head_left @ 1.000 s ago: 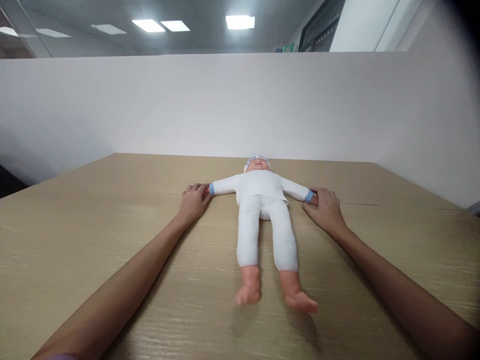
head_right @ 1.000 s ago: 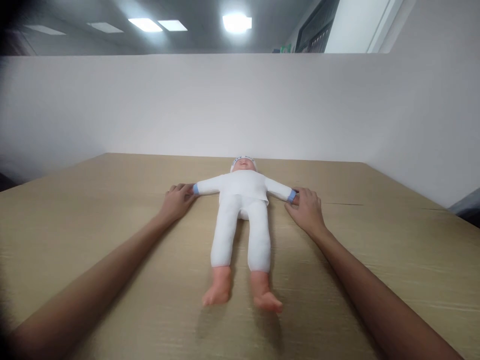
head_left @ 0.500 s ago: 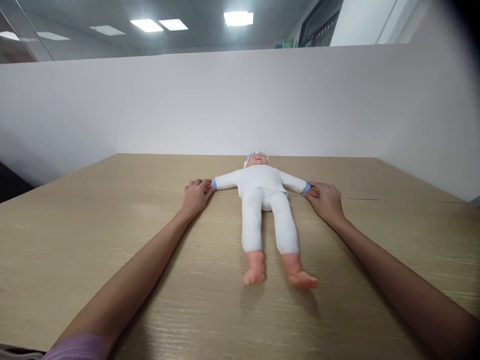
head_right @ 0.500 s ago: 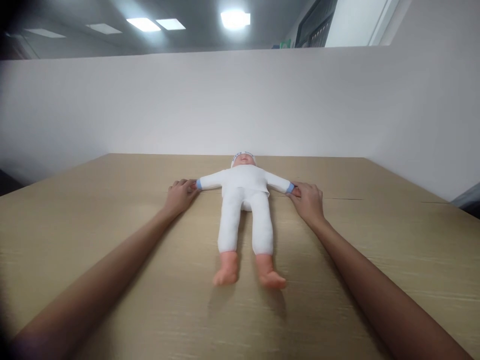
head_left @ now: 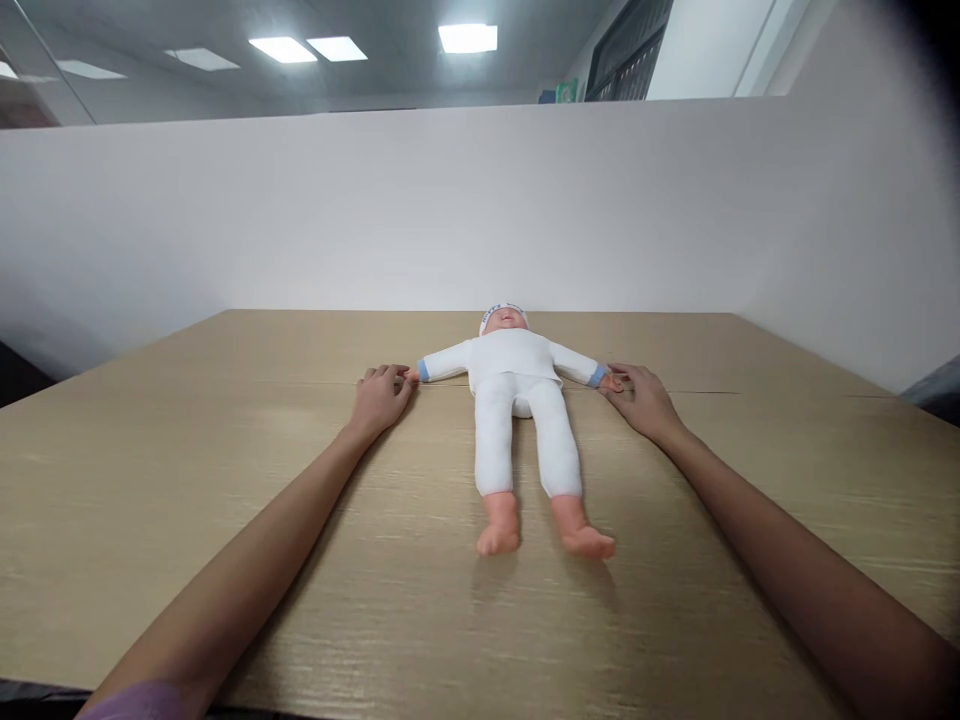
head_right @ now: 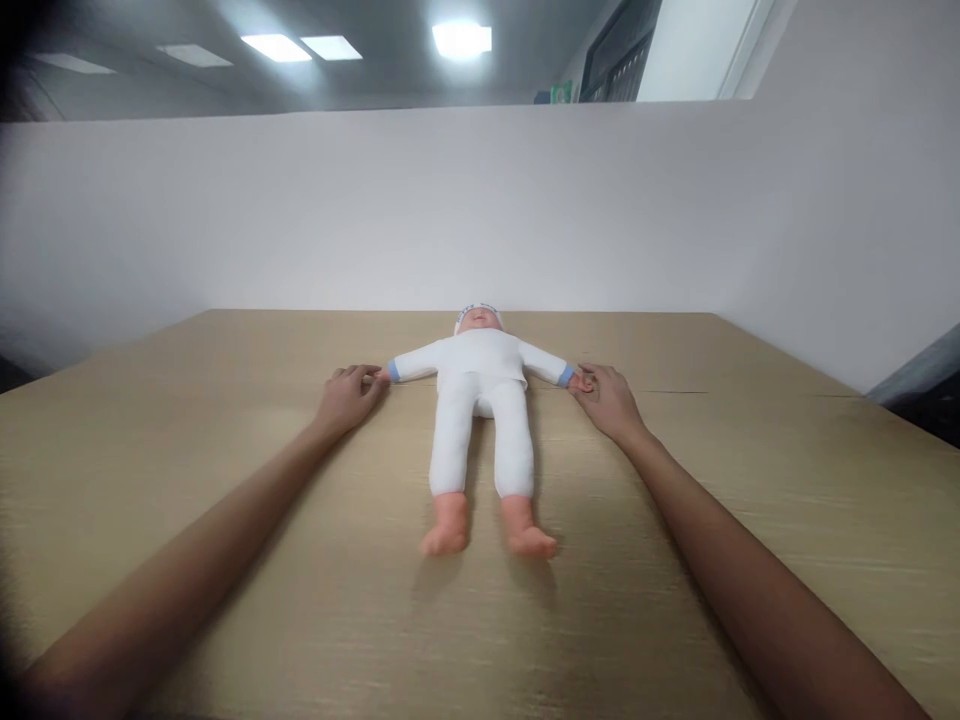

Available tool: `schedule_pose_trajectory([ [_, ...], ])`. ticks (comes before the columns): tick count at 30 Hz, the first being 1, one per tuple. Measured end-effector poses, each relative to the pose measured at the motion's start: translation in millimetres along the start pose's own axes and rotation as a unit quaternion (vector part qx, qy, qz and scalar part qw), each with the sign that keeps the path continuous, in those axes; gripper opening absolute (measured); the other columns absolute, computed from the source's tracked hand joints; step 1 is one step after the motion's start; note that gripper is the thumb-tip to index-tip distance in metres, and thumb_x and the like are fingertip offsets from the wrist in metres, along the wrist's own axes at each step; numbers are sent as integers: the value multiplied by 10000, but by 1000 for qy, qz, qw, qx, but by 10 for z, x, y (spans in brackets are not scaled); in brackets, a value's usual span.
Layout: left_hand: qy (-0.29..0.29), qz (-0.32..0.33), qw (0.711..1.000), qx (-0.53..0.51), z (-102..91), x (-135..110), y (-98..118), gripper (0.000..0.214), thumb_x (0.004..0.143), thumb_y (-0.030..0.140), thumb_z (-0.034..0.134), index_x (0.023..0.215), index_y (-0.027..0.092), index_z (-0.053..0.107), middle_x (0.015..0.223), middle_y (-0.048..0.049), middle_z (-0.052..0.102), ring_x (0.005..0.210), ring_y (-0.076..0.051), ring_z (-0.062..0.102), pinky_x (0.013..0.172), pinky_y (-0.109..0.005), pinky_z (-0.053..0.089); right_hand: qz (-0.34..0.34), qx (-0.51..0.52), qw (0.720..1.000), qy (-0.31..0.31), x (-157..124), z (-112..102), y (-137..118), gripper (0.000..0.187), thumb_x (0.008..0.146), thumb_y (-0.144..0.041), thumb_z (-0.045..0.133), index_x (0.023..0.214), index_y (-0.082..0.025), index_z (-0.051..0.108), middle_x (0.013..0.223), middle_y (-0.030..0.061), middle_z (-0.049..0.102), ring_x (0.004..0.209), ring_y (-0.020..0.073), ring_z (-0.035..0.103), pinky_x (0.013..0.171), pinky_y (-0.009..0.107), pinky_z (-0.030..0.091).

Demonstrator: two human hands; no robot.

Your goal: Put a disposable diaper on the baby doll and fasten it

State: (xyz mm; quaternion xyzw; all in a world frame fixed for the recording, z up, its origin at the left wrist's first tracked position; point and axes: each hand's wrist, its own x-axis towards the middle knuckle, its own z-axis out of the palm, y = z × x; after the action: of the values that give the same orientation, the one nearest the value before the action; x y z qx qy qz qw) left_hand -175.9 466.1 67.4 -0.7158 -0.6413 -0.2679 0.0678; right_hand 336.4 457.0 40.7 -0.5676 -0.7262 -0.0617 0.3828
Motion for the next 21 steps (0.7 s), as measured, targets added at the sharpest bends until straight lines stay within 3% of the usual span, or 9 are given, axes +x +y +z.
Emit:
schedule_pose_trajectory([
  [7, 5, -14, 1000, -16, -3, 15, -31, 369, 1041, 415, 462, 1128, 214, 758, 1174, -117, 763, 1105, -336, 630, 944, -447, 463, 90, 27, 995, -32, -39, -173, 148, 442, 887, -507, 685, 1155, -160, 744, 1196, 175, 753, 1020, 321, 722, 961, 495, 570],
  [14, 1, -13, 1000, -28, -3, 26, -64, 363, 1007, 472, 509, 1078, 227, 768, 1117, -104, 773, 1064, -324, 631, 934, -434, 464, 96, 17, 995, -30, -31, -170, 73, 359, 900, -438, 684, 1130, -180, 782, 1162, 148, 791, 1042, 320, 735, 977, 491, 567],
  [21, -1, -26, 999, -31, -20, 29, -71, 426, 1025, 446, 424, 1053, 204, 774, 1093, -121, 780, 1021, -323, 635, 912, -434, 463, 73, 7, 997, -27, -21, -152, 90, 348, 924, -405, 657, 1133, -170, 807, 1156, 161, 799, 1026, 338, 741, 955, 515, 572],
])
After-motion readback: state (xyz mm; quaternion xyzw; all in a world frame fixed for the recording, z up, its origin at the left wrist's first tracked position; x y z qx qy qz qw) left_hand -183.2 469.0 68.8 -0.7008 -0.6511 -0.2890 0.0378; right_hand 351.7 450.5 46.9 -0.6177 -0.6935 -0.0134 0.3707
